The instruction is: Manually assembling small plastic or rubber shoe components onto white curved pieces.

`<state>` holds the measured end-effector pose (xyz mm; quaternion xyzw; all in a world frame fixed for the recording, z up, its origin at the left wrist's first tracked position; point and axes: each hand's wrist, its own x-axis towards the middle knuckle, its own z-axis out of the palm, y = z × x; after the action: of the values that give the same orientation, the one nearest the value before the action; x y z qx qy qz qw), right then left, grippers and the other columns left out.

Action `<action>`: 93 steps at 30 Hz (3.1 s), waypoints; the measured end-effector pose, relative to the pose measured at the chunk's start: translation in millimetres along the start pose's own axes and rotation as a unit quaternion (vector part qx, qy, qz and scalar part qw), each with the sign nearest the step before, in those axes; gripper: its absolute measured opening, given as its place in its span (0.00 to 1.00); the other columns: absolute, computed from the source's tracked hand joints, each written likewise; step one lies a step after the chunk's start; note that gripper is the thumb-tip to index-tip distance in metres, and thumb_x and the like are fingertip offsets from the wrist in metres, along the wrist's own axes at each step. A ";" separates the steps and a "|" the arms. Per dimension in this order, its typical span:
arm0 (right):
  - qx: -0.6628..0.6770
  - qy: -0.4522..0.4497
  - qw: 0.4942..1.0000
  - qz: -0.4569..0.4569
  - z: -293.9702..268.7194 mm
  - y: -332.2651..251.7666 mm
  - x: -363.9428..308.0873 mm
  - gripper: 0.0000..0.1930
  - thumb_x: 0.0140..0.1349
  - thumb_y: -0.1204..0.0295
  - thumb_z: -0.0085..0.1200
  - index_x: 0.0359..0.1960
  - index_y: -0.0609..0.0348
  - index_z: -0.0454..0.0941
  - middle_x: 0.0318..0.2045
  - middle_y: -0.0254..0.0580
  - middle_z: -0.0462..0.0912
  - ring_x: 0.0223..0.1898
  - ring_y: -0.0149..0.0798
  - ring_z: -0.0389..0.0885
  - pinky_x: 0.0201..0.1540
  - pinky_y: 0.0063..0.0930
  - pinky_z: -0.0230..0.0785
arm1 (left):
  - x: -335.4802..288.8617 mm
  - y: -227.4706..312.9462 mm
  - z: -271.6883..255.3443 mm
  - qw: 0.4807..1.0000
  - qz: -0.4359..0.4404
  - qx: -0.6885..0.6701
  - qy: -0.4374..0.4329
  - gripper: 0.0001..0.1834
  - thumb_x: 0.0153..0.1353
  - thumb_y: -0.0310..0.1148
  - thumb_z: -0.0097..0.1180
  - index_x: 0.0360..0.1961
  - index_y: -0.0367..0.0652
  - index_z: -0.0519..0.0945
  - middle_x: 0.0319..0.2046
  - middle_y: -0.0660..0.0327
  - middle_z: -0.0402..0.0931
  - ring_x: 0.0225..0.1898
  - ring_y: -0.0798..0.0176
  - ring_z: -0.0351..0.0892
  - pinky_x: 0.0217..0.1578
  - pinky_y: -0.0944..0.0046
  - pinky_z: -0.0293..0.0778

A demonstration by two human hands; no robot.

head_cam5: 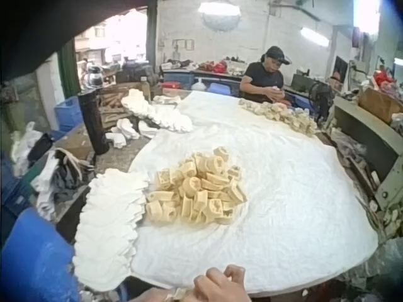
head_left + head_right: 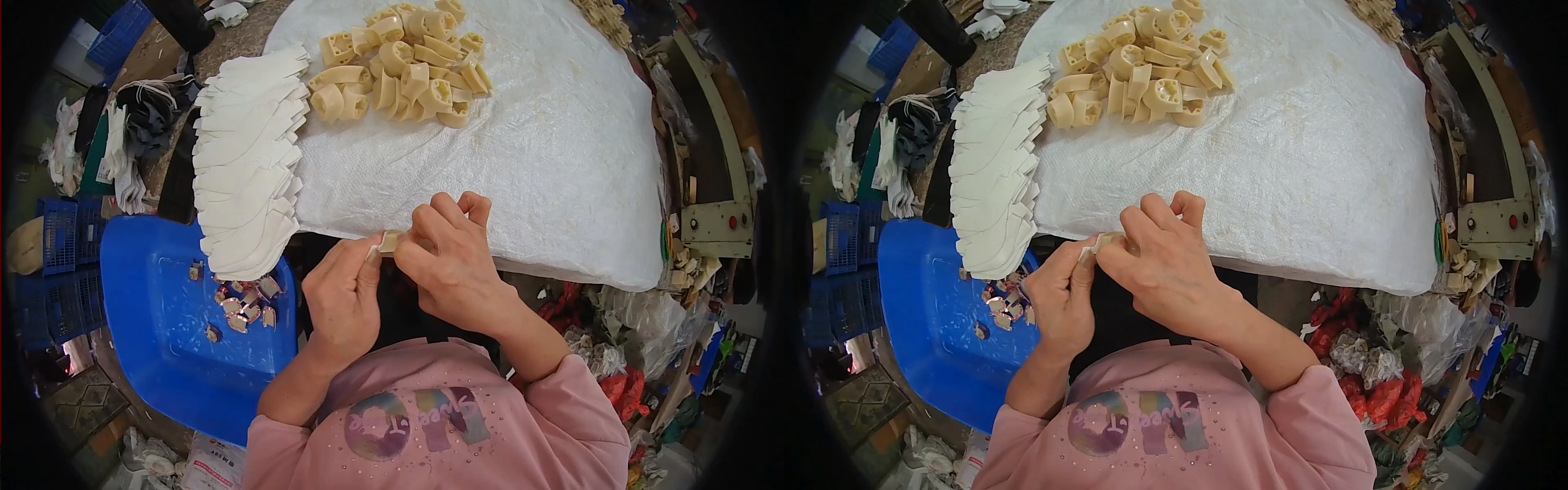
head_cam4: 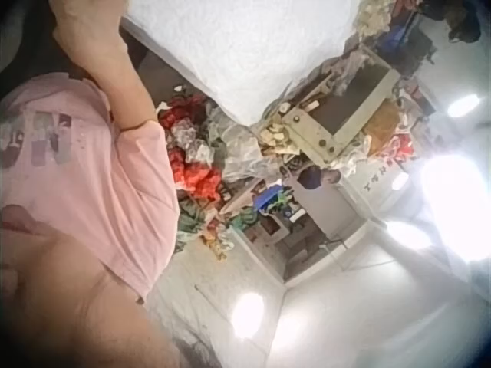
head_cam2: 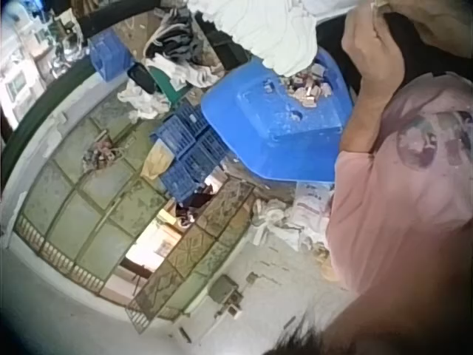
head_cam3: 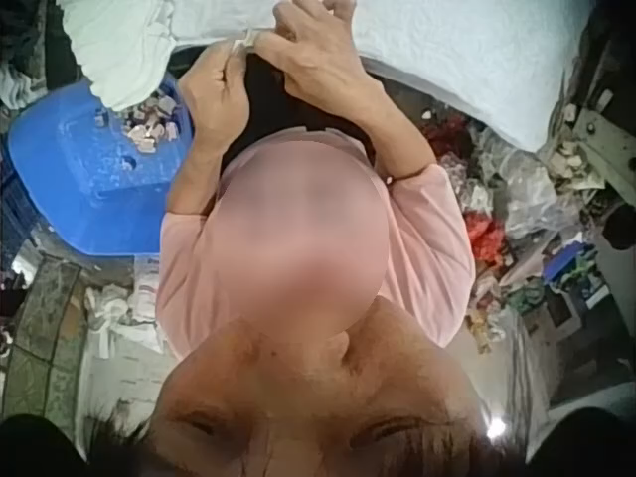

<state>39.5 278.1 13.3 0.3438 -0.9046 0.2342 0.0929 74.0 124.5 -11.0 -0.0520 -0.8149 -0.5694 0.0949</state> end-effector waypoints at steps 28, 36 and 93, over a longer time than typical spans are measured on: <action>0.260 -0.026 0.965 -0.028 10.3 15.4 -15.0 0.11 0.41 0.83 0.53 0.28 0.54 0.71 0.26 0.38 0.65 0.33 0.40 0.64 0.40 0.35 0.49 | 10.2 -23.5 4.0 0.981 0.190 -0.023 -0.036 0.06 0.54 0.26 0.60 0.25 0.36 0.75 0.18 0.59 0.67 0.21 0.61 0.63 0.21 0.63 0.60; 0.186 0.087 0.977 -0.052 12.6 18.7 -11.1 0.11 0.45 0.75 0.60 0.32 0.55 0.74 0.31 0.34 0.73 0.36 0.39 0.68 0.46 0.38 0.51 | 11.9 -13.4 -2.7 0.966 0.254 0.009 0.047 0.04 0.49 0.20 0.60 0.26 0.39 0.78 0.20 0.63 0.67 0.25 0.61 0.64 0.26 0.65 0.63; 0.656 0.070 0.713 0.238 26.0 22.0 -28.6 0.13 0.66 0.68 0.45 0.48 0.62 0.71 0.38 0.41 0.78 0.38 0.31 0.75 0.41 0.25 0.69 | 0.8 -3.0 15.4 0.961 -0.046 -0.272 0.001 0.06 0.56 0.20 0.56 0.35 0.33 0.74 0.35 0.57 0.76 0.34 0.70 0.74 0.37 0.71 0.72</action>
<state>46.1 296.4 -26.8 0.0743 -0.5668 0.8063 -0.1520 71.2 137.9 -18.7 -0.0377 -0.6309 -0.7732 0.0520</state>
